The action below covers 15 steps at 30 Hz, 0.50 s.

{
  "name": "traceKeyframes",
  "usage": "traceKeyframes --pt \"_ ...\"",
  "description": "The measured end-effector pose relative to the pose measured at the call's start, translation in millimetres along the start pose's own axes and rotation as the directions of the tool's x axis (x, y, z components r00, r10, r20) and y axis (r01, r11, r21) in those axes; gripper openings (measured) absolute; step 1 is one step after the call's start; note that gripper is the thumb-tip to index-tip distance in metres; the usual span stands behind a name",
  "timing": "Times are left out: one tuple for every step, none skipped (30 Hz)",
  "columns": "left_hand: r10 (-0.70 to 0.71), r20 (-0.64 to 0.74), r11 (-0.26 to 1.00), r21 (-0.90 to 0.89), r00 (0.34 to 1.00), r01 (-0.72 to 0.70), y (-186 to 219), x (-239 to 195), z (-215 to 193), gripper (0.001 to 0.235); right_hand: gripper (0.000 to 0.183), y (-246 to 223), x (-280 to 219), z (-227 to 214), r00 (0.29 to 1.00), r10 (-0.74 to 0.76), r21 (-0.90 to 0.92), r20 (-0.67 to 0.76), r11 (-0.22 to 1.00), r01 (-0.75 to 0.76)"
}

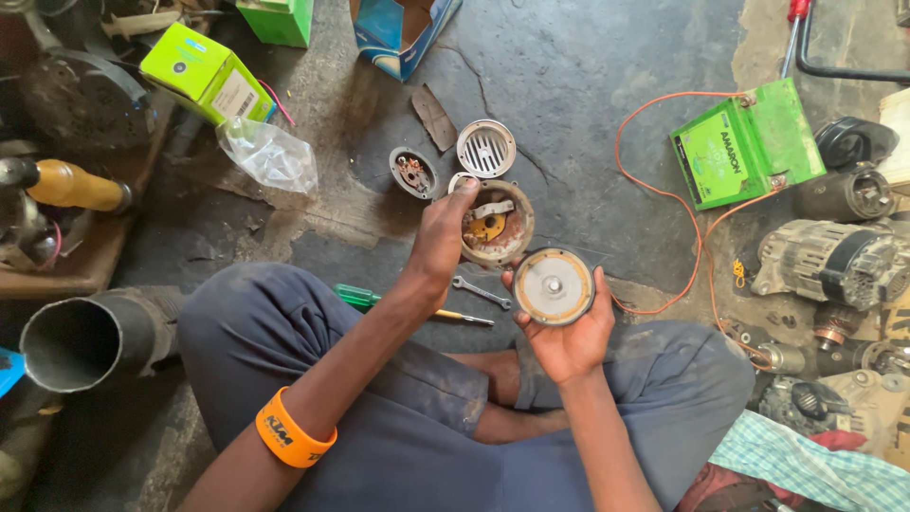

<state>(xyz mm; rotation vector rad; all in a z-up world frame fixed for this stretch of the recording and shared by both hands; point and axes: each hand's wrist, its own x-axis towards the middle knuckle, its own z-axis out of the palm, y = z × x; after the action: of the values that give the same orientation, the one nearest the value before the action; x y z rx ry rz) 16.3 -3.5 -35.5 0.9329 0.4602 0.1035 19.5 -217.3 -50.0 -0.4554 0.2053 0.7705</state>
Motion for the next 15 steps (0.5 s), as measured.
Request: traceKeyframes --pt "0.014 0.005 1.000 0.013 1.000 -0.014 -1.0 0.3 -0.1 0.043 0.069 -0.3 -0.4 0.2 1.000 0.002 -0.014 0.004 1.000 -0.002" --pt "0.029 0.010 0.999 0.026 1.000 -0.029 -1.8 0.1 0.2 0.043 0.068 -0.7 -1.1 0.3 1.000 0.000 -0.018 -0.005 1.000 0.000" --pt "0.044 0.016 0.998 0.041 0.999 -0.044 -1.3 0.1 0.2 0.042 0.068 -0.3 -1.1 0.3 1.000 -0.001 -0.021 -0.012 1.000 0.001" --pt "0.042 0.015 0.995 0.093 0.999 -0.043 -0.2 -0.1 0.7 0.044 0.067 0.1 -1.3 0.3 1.000 -0.003 -0.024 -0.019 1.000 0.002" --pt "0.041 0.015 0.988 0.146 0.999 -0.042 1.7 -0.3 1.7 0.045 0.067 0.2 -1.3 0.2 1.000 -0.005 -0.021 -0.002 1.000 0.005" --pt "0.039 0.014 0.979 0.198 0.999 -0.041 4.4 -0.6 2.8 0.047 0.067 0.2 -1.4 -0.1 1.000 -0.006 -0.019 0.015 1.000 0.007" --pt "0.055 -0.007 0.918 0.393 0.998 -0.048 7.5 -1.1 3.0 0.047 0.067 0.1 -1.8 -0.8 0.999 -0.009 -0.016 0.031 1.000 0.009" --pt "0.074 -0.024 0.819 0.572 0.997 -0.047 11.2 -1.0 2.3 0.047 0.067 -0.2 -2.1 -1.6 1.000 -0.006 -0.015 0.026 1.000 0.006" --pt "0.096 -0.039 0.687 0.726 0.995 -0.038 14.6 -0.8 0.8 0.047 0.068 -0.6 -2.4 -2.6 1.000 -0.002 -0.014 0.021 1.000 0.002" --pt "0.033 -0.008 0.575 0.818 0.999 -0.013 17.9 0.3 -1.6 0.048 0.068 -0.9 -2.7 -3.6 1.000 0.002 -0.013 0.015 1.000 -0.002" --pt "-0.033 0.016 0.449 0.893 0.999 0.001 21.3 2.5 -5.4 0.049 0.068 -0.9 -2.4 -4.1 1.000 0.001 -0.020 0.013 1.000 0.000" --pt "-0.103 0.029 0.313 0.950 0.994 0.004 23.0 4.1 -10.1 0.051 0.068 -0.9 -2.0 -4.5 1.000 0.000 -0.027 0.011 1.000 0.001" --pt "-0.136 0.020 0.270 0.963 0.991 0.018 21.8 4.6 -15.2 0.049 0.068 -0.9 -2.5 -5.2 1.000 -0.001 -0.035 0.007 0.999 0.001" --pt "-0.168 0.009 0.225 0.974 0.986 0.030 18.9 5.7 -21.0 0.046 0.068 -1.0 -3.1 -5.8 1.000 0.000 -0.037 0.003 0.999 0.000" --pt "-0.199 -0.004 0.179 0.983 0.980 0.040 15.1 7.4 -27.0 0.044 0.068 -0.8 -3.0 -5.8 1.000 0.001 -0.038 0.000 0.999 -0.001"
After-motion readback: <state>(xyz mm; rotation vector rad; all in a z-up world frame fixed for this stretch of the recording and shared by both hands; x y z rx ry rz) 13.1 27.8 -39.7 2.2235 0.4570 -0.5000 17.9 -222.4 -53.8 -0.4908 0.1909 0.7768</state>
